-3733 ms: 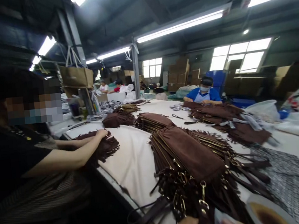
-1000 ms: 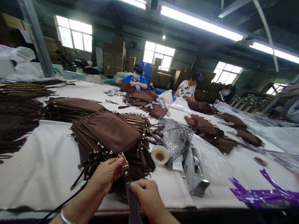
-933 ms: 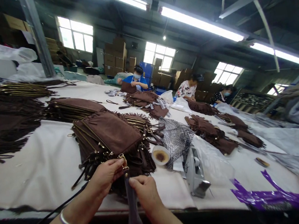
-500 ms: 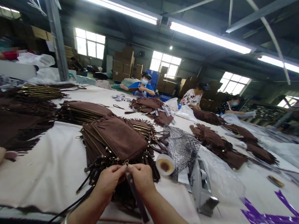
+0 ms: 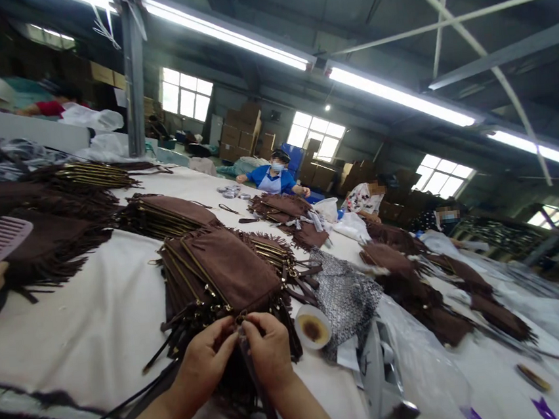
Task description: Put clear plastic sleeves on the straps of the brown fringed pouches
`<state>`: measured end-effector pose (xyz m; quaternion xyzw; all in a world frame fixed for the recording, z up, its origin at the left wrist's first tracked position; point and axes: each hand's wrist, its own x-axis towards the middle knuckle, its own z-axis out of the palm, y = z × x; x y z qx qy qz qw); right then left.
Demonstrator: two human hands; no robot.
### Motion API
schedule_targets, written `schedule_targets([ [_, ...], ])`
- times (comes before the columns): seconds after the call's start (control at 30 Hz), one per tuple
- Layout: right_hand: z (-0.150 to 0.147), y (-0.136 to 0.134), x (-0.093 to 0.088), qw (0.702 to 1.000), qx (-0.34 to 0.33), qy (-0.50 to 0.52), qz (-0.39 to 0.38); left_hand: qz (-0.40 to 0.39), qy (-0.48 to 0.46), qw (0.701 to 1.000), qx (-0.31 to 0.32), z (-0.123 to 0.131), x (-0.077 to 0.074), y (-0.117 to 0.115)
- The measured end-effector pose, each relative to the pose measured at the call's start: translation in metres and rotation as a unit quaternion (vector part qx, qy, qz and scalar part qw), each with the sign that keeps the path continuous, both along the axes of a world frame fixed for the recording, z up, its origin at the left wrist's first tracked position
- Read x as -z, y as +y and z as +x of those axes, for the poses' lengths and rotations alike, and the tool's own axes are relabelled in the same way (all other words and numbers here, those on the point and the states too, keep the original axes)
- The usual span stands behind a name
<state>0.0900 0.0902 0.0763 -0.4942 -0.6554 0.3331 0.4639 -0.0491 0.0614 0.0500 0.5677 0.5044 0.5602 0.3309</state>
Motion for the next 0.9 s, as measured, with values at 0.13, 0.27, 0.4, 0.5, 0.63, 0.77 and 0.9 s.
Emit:
schedule_targets([
  [0.13,-0.002,0.004,-0.004,0.999,0.009,-0.044,0.021,0.062,0.084,0.994,-0.032,-0.003,0.004,0.008],
  [0.27,-0.008,0.01,-0.005,0.996,0.026,-0.077,0.026,0.111,0.124,0.985,-0.038,-0.006,0.005,0.015],
  [0.4,-0.014,0.014,-0.002,0.997,0.049,-0.058,0.008,0.105,0.166,0.979,-0.054,-0.006,0.0,0.016],
  [0.5,-0.011,0.009,0.004,0.998,0.044,0.018,-0.047,0.09,0.178,0.976,-0.087,-0.002,-0.004,0.014],
  [0.63,0.003,-0.016,0.018,0.988,-0.01,0.076,-0.131,0.064,0.161,0.978,-0.114,0.004,-0.004,0.014],
  [0.77,0.011,-0.042,0.03,0.959,-0.09,0.124,-0.24,0.062,0.145,0.979,-0.131,0.009,-0.004,0.018],
  [0.9,0.007,-0.04,0.023,0.947,-0.079,0.173,-0.259,0.018,0.056,0.993,-0.107,0.012,-0.006,0.017],
])
